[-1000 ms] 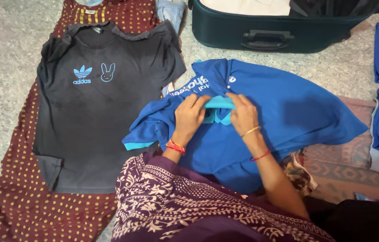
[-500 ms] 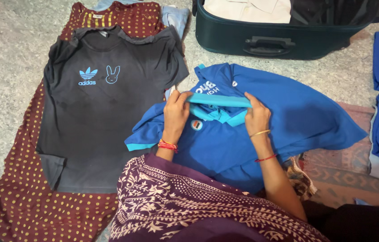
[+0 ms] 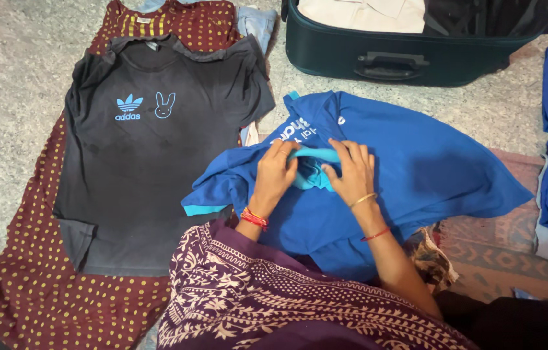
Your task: The person buttons a blue polo shirt and then folds it on the floor.
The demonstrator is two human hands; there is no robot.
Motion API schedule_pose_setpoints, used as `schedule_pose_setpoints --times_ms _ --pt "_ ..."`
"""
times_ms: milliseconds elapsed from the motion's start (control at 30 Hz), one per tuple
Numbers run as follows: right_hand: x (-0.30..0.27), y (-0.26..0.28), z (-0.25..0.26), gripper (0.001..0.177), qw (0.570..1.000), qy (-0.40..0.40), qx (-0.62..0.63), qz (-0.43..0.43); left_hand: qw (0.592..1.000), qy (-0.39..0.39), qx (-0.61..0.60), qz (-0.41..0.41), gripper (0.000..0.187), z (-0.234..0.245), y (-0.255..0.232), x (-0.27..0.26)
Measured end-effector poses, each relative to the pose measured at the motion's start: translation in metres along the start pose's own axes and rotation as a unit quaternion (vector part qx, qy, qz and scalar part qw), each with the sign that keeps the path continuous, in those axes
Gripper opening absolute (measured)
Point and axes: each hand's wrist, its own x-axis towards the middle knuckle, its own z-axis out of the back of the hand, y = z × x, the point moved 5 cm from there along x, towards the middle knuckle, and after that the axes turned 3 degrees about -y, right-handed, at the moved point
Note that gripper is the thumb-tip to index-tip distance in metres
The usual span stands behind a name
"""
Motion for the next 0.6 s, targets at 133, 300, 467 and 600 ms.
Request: schedule_pose_setpoints --times_ms 133,300,467,600 --pt "0.004 -0.024 -0.005 0.029 0.998 -0.027 -0.042 -0.05 0.999 0.04 -0.001 -0.024 0.03 0.004 -0.011 0.0" --pt "0.003 -0.066 -0.006 0.023 0.994 -0.039 -0.057 -0.09 0.989 0.149 -0.003 0.02 0.031 0.006 -0.01 0.006" --pt "-0.011 -0.092 -0.013 0.026 0.991 -0.031 -0.044 -0.121 0.956 0.277 -0.091 0.028 0.031 -0.003 -0.008 -0.006" --pt "-0.029 -0.117 -0.026 0.024 0.981 -0.005 -0.001 -0.194 0.955 0.285 -0.076 0.044 0.031 -0.002 0.003 -0.006"
